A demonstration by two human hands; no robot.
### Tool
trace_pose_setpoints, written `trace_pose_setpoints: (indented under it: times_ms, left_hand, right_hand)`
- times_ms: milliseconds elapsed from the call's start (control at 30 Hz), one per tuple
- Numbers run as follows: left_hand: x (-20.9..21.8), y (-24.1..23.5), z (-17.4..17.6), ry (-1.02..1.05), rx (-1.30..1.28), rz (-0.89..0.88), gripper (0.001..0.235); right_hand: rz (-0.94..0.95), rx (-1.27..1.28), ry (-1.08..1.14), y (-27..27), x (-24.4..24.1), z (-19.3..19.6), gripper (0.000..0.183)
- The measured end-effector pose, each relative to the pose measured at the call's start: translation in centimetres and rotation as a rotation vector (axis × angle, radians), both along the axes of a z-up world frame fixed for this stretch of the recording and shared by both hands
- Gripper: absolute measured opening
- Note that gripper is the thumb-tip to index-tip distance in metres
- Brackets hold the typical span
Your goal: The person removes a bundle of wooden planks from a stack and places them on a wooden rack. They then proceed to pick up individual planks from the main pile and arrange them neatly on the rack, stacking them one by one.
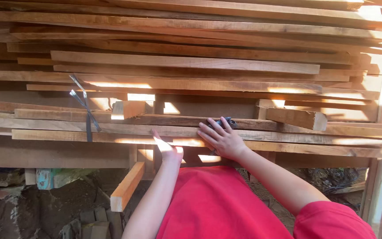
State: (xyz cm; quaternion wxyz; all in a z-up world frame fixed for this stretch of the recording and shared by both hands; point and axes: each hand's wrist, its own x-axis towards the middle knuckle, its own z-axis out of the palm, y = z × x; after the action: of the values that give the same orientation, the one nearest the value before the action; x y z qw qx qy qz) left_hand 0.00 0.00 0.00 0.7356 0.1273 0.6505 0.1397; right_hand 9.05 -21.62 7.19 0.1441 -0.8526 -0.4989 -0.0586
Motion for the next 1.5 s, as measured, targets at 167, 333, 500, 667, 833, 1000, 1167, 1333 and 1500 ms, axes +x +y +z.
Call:
trace_pose_setpoints:
  times_ms: [167, 333, 500, 667, 833, 1000, 1167, 1333, 1500]
  left_hand:
    - [-1.5, 2.6, 1.5, 0.0, 0.084, -0.026, 0.068]
    - [0.7, 2.2, 5.2, 0.005, 0.049, -0.007, 0.067]
    - [2.8, -0.1, 4.8, 0.146, 0.283, 0.109, 0.062]
    - [3.0, 0.7, 5.4, 0.124, 0.292, 0.011, 0.072]
    - [6.3, -0.8, 8.0, 0.176, 0.336, 0.02, 0.083]
    - [6.1, 2.3, 8.1, 0.348, 0.144, 0.069, 0.082]
    - [4.7, 0.7, 7.1, 0.212, 0.282, 0.087, 0.081]
    - [1.1, 2.0, 1.6, 0.159, 0.223, 0.096, 0.073]
    - [-0.4, 2.5, 0.5, -0.017, 0.131, 0.034, 0.097]
  right_hand:
    - [-0.155, -0.085, 0.243, -1.0, 2.3, 1.1, 0.096]
    - [-0.439, -0.271, 0.967, -3.1, 8.9, 0.7, 0.092]
    - [-1.007, 0.405, 1.739, -4.0, 11.7, -3.5, 0.094]
    - [-0.73, -0.133, 1.619, -4.0, 12.1, 2.4, 0.079]
    - [-0.342, -0.686, 1.351, -3.1, 12.4, 2.6, 0.102]
    - [-0.38, -0.772, 1.336, -2.4, 12.3, 2.6, 0.097]
    - [-0.414, -0.743, 1.357, -2.5, 12.6, 3.9, 0.093]
    - [-0.424, -0.538, 1.521, -4.3, 13.2, 1.4, 0.095]
    - [-0.49, -0.866, 1.497, -6.3, 12.7, -1.3, 0.101]
